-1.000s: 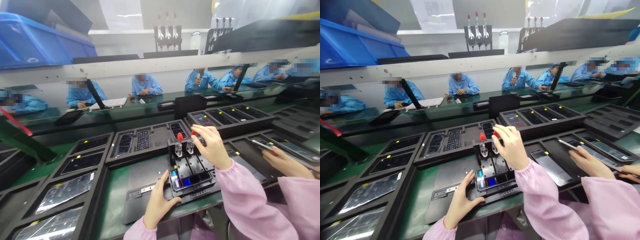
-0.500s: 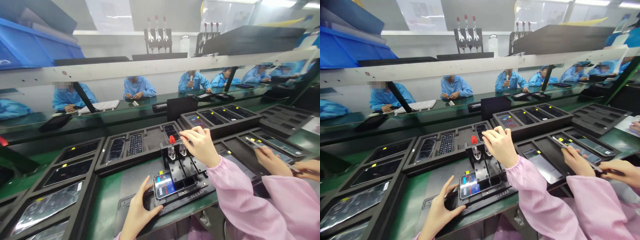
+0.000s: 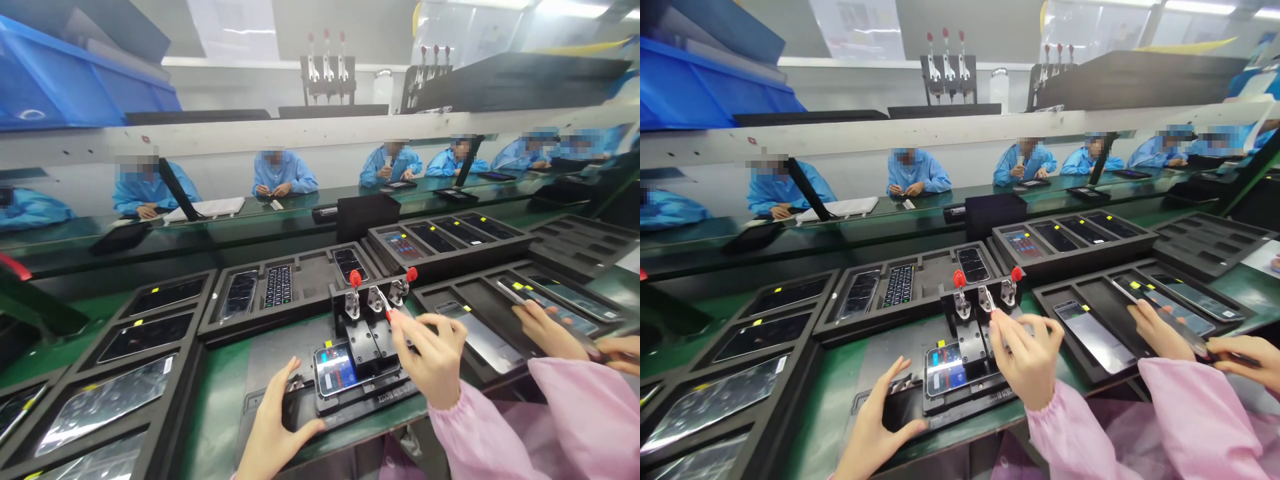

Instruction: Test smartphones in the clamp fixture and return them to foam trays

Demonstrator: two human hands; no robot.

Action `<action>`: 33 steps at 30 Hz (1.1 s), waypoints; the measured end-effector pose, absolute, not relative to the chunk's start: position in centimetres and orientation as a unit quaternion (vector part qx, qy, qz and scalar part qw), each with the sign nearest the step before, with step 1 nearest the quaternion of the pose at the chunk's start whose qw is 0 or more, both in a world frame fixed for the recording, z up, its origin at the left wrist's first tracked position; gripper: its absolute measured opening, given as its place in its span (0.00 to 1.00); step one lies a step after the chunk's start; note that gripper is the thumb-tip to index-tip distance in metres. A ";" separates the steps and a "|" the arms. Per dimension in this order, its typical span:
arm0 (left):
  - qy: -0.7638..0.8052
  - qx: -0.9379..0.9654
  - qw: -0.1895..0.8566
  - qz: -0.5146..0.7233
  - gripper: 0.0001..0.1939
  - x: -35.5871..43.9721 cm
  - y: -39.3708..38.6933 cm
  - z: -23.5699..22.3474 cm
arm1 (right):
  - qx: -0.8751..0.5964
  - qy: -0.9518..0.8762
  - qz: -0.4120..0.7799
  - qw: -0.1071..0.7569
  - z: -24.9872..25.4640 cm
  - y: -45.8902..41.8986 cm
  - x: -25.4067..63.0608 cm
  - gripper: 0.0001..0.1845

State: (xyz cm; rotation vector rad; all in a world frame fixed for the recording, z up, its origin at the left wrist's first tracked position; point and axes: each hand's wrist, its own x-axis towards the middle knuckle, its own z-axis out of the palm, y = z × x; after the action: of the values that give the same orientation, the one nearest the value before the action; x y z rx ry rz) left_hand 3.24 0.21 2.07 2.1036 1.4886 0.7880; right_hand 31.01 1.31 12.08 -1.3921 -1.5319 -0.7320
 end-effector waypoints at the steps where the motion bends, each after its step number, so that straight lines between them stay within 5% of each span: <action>1: 0.527 0.772 0.215 0.284 0.43 3.3 0.2 2.2 | -0.574 -0.613 -0.312 0.444 11.0 0.8 30.9 0.10; 6: 0.492 0.806 0.195 0.267 0.39 4.2 0.4 2.8 | -0.609 -0.612 -0.327 0.384 7.0 1.1 30.3 0.20; 18: 0.491 0.833 0.151 0.204 0.40 5.9 1.0 3.3 | -0.627 -0.632 -0.291 0.350 6.1 2.1 29.9 0.19; 28: 0.521 0.801 0.157 0.250 0.45 5.3 0.6 3.3 | -0.554 -0.625 -0.221 0.504 8.2 0.1 31.8 0.15; 33: 0.520 0.778 0.187 0.300 0.37 4.2 0.5 2.6 | -0.553 -0.614 -0.216 0.521 7.8 -0.4 32.6 0.11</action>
State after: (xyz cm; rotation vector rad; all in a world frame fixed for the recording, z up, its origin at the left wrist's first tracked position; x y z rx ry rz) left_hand 4.18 0.53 2.61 2.1893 1.4635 0.8460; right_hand 32.61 -0.44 7.84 -1.3244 -1.4715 -0.5178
